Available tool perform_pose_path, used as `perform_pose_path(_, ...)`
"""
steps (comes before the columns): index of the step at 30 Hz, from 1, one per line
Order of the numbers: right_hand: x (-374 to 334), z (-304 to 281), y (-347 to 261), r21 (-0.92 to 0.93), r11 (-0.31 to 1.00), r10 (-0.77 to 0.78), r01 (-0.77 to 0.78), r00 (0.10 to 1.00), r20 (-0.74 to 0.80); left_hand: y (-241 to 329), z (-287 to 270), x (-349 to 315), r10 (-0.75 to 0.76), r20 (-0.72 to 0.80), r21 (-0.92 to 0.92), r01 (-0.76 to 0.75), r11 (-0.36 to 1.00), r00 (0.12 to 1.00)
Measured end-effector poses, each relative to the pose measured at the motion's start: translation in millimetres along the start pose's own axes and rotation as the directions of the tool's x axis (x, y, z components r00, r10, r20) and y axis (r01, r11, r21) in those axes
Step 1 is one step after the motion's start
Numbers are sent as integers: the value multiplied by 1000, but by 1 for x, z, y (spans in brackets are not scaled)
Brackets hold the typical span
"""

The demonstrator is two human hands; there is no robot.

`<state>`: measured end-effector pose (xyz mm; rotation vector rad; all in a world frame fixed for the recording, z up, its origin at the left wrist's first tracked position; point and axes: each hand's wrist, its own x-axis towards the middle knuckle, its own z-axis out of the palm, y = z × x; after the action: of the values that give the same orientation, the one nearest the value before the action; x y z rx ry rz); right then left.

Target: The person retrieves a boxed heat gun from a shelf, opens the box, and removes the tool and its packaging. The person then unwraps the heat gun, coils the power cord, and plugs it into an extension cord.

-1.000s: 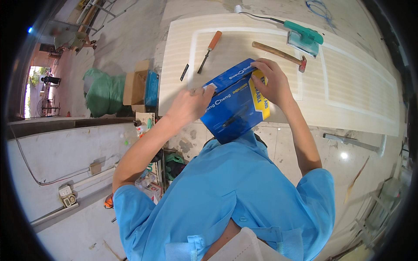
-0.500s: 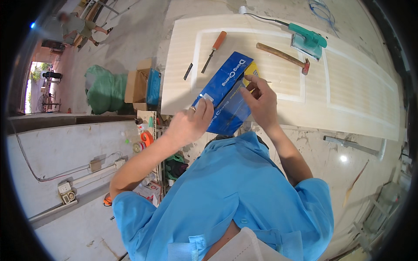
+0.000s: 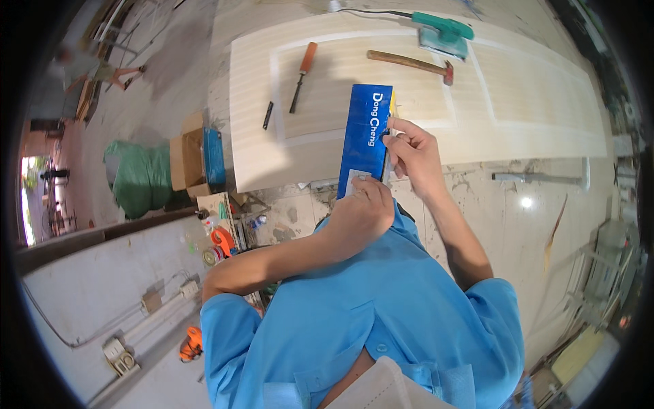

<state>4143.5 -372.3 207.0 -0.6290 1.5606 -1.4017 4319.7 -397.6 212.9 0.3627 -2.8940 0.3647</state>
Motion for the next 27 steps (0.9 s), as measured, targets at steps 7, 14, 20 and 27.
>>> perform_pose_path(7,-18,-20,-20,-577,816,-65,46,998,-12,26,-1,17,85,113,-316,-45,948,990)
perform_pose_path(14,-14,-43,-31,-683,730,-44,41,999,14,-65,28,101,-347,-209,-806,40,590,914)
perform_pose_path(20,-11,-59,-42,-575,812,196,-96,974,113,-87,73,158,-7,380,-840,348,417,925)
perform_pose_path(27,-13,-63,-42,-508,854,190,-118,978,92,-80,63,169,28,328,-842,279,462,944)
